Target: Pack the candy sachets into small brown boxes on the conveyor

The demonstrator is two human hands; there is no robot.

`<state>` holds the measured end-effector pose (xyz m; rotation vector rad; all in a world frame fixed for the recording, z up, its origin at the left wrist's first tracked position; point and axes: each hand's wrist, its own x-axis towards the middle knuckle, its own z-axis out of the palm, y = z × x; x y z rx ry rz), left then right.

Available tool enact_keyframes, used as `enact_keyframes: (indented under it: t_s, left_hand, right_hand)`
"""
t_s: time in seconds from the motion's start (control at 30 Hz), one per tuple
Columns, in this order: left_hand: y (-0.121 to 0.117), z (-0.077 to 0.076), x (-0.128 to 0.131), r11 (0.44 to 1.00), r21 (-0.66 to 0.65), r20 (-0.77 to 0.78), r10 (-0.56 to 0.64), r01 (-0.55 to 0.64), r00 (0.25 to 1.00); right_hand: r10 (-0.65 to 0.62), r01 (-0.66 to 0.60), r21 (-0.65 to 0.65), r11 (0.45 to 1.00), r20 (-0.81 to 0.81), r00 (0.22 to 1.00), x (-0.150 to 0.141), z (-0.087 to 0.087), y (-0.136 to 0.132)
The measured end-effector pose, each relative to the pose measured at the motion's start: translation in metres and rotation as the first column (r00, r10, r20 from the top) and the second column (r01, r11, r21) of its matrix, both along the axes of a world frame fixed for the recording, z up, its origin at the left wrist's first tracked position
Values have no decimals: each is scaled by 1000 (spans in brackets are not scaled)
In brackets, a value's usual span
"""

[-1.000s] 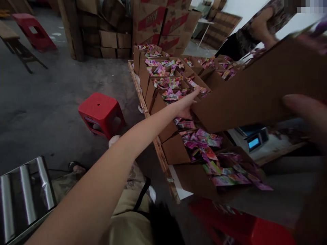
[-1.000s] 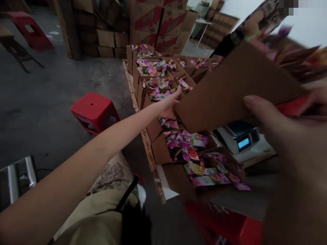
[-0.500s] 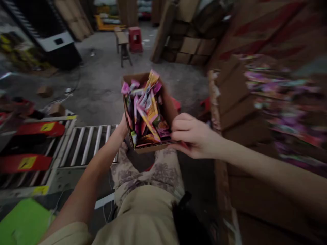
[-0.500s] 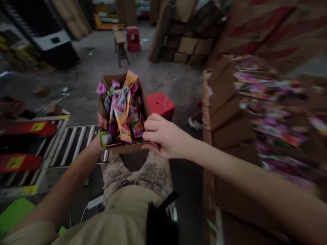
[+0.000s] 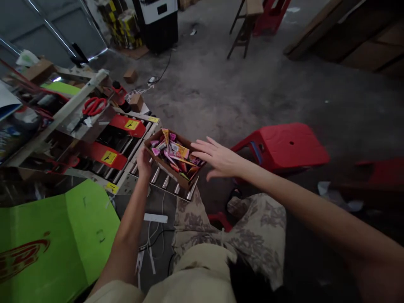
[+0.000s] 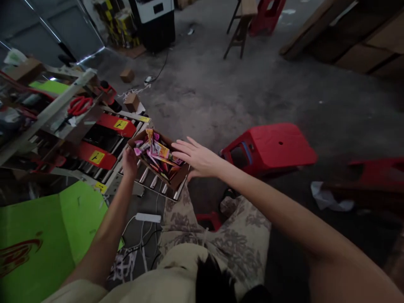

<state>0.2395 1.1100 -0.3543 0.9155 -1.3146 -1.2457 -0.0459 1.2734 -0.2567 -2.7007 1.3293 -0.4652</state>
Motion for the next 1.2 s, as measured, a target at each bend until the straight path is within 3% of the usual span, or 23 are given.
enact_keyframes:
  t_s: [0.07, 0.13, 0.23, 0.33, 0.47, 0.57, 0.67, 0.73, 0.87, 0.97, 1.03, 1.13, 1.2]
  left_hand:
    - [-7, 18, 8, 999, -26, -20, -32, 31, 999]
    - [-9, 36, 16, 992, -92, 82, -79, 86, 994]
    - [-5, 57, 29, 968, -193, 283, -100, 159, 954]
    - [-1, 69, 35, 916, -248, 432, -186, 314, 882]
    - [-8, 81, 18, 808, -270, 690, -217, 523, 691]
    - [-15, 85, -8, 768, -281, 868, -52, 576, 493]
    - [-16, 81, -30, 805, -241, 960, 114, 542, 257]
    - [-13, 75, -37, 845, -212, 977, 168, 490, 134]
    - [-7, 66, -41, 886, -252, 965, 261, 389, 29]
    - [-7, 64, -41, 900, -293, 955, 295, 321, 45]
    - [-5, 65, -40, 900, -340, 940, 316, 274, 128]
    - [12, 65, -37, 872, -408, 875, 289, 272, 388]
    - [30, 62, -35, 834, -415, 828, 182, 363, 530]
  right_hand:
    - [-121, 124, -21, 992, 94, 988, 26, 2, 14]
    - [-197, 201, -19, 979, 124, 972, 56, -4, 15]
    - [-238, 235, 56, 970, 49, 970, 93, -21, -8]
    - [-278, 277, 166, 946, -17, 961, 110, -38, -35]
    - [-341, 354, 253, 901, -93, 935, 118, -49, -40]
    - [-342, 345, 269, 899, -59, 938, 119, -53, -36]
    - [-404, 363, 330, 871, 62, 913, 111, -61, -39]
    - [-401, 309, 383, 870, 187, 897, 99, -65, -43]
    - [-233, 65, 346, 936, 471, 851, 79, -51, -37]
    - [-320, 171, 294, 941, 596, 737, 79, -33, -25]
    - [-390, 244, 318, 916, 569, 724, 84, -30, -23]
    - [-453, 256, 463, 849, 386, 804, 91, -37, -35]
    - [-471, 269, 525, 808, 298, 830, 91, -44, -45]
